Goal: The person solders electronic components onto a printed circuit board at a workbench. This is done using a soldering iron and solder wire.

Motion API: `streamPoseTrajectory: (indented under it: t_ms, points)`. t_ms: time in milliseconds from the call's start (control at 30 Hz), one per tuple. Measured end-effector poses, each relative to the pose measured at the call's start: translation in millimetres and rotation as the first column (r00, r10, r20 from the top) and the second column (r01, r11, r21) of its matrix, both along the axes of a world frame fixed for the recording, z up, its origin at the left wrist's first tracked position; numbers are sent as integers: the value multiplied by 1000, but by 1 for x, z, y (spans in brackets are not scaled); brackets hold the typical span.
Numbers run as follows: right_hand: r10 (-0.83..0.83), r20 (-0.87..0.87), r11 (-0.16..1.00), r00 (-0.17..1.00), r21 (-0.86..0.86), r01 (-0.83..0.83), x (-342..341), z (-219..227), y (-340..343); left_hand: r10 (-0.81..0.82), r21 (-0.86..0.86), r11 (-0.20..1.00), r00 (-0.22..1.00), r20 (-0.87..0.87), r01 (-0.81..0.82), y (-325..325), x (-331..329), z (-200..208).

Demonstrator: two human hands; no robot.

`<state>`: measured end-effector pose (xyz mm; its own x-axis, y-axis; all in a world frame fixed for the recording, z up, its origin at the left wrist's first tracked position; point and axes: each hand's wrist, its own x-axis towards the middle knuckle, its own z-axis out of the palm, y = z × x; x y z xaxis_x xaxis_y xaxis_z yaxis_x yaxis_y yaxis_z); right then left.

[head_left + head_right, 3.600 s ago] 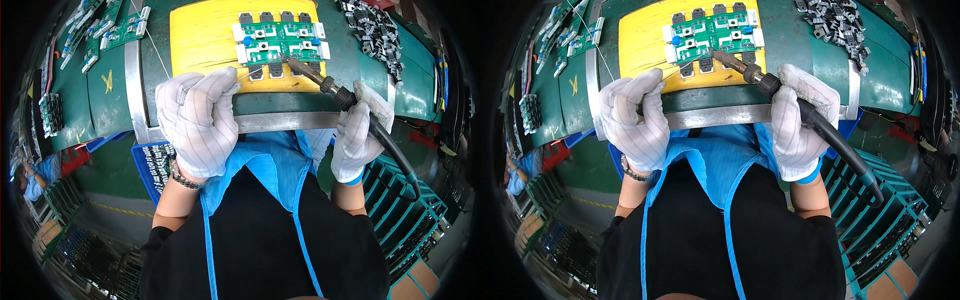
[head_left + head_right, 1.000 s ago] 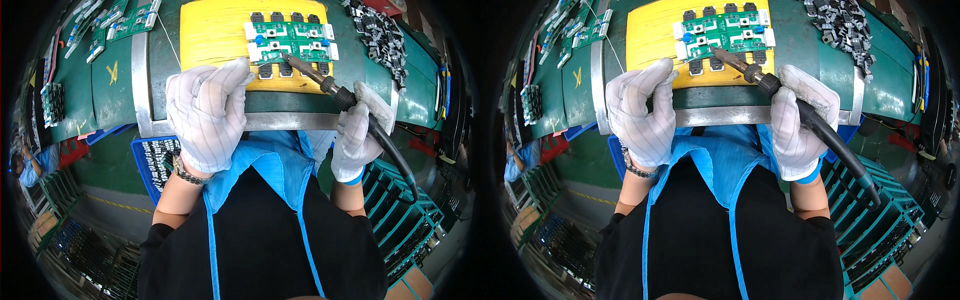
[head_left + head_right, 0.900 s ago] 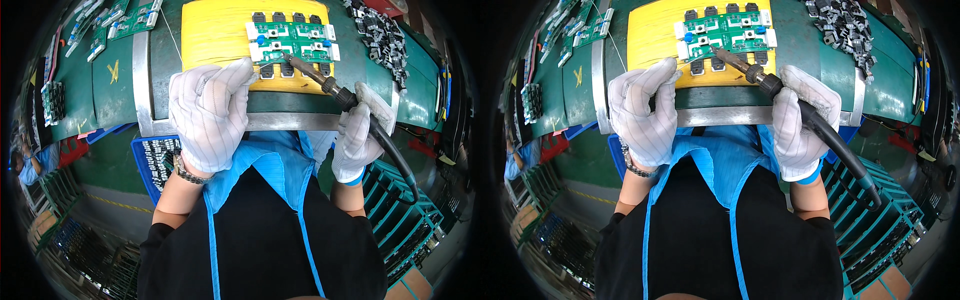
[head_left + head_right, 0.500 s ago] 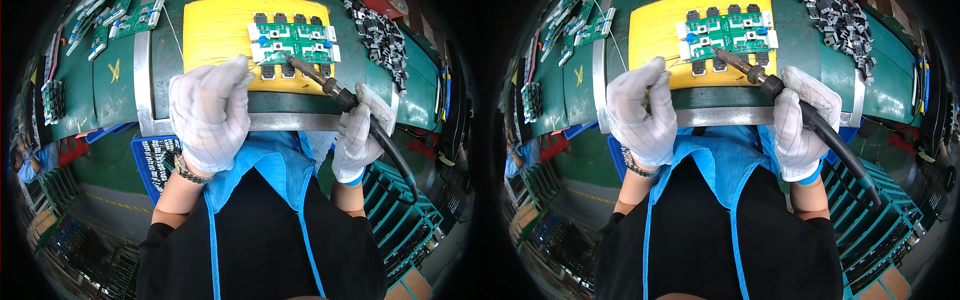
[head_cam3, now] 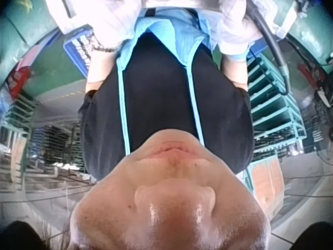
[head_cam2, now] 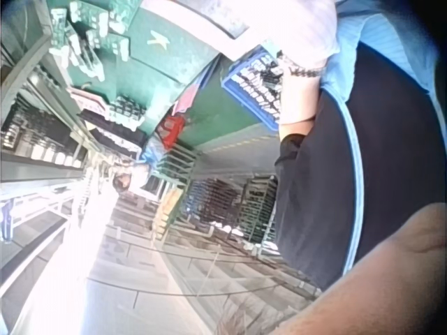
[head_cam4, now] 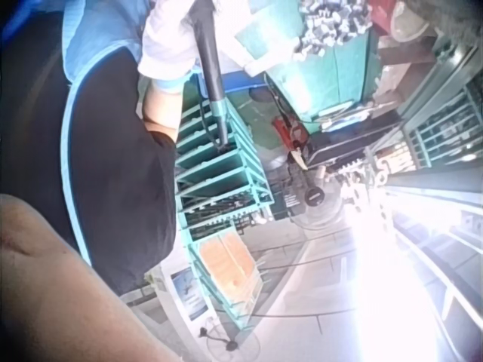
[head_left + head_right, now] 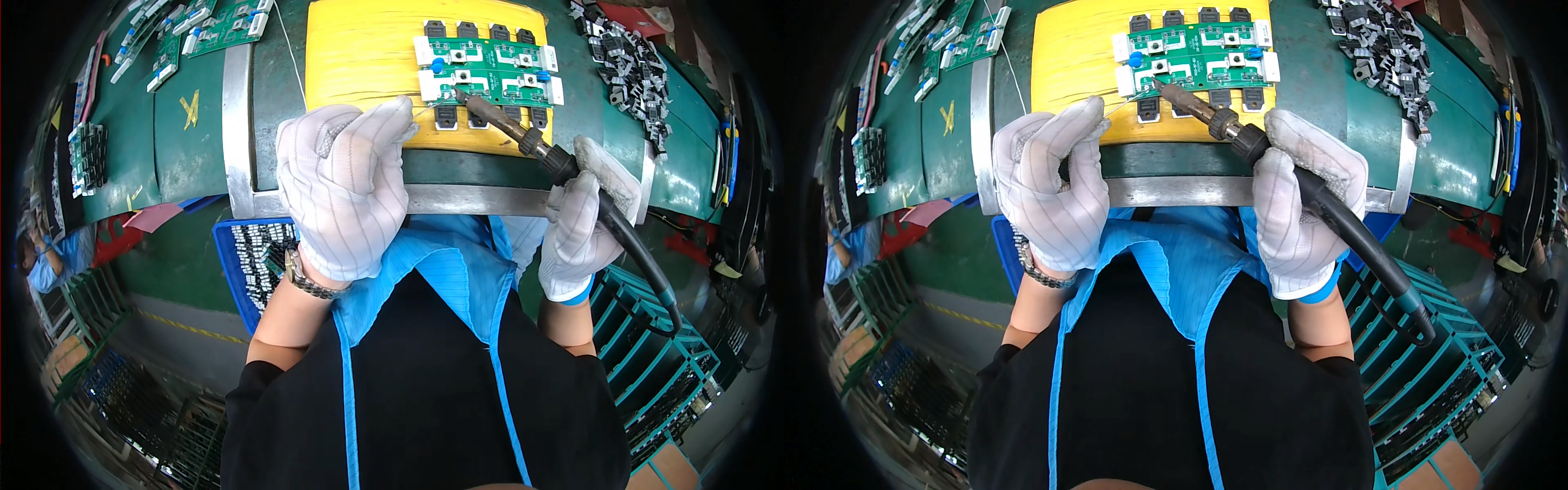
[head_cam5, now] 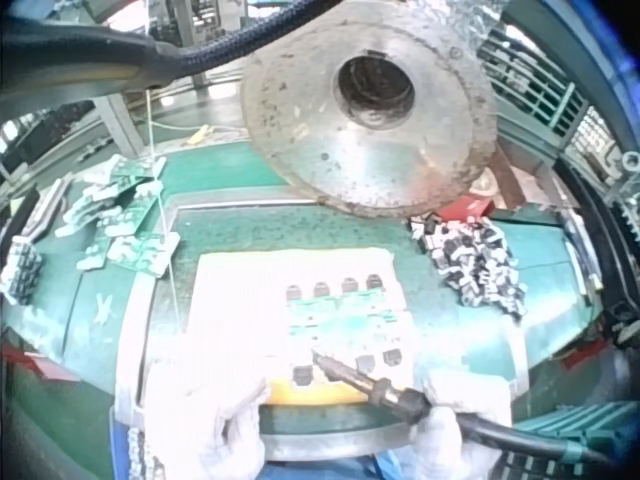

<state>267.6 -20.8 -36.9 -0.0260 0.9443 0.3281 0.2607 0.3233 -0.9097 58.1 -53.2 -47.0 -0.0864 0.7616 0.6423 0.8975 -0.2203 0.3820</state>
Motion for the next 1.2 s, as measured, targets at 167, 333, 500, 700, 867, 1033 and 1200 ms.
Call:
streamPoseTrajectory:
  t_ms: [167,333,500,700,867,1033,1200]
  points:
    - [-15,-29,1000,999,9,15,0,-3,0,-22,19,1000,1000,4,22,0,0,0]
    - [-13,-28,999,1000,-53,11,0,-1,-1,-11,-28,1000,1000,10,12,0,3,8]
    - [-5,-34,1000,999,-24,4,-1,-2,0,-21,-34,999,1000,-13,21,0,3,8]
    - [6,-22,1000,1000,-7,-6,0,-4,1,-29,-28,999,1000,-5,29,0,3,9]
    - [-15,-43,999,999,-34,14,0,-4,-1,-240,-55,969,971,-3,240,4,2,5]
    - [31,100,997,995,71,-38,5,-7,5,-216,-8,976,976,-16,216,3,2,-3]
    - [16,125,995,992,95,-28,5,-8,6,-231,-41,972,973,4,231,4,1,3]
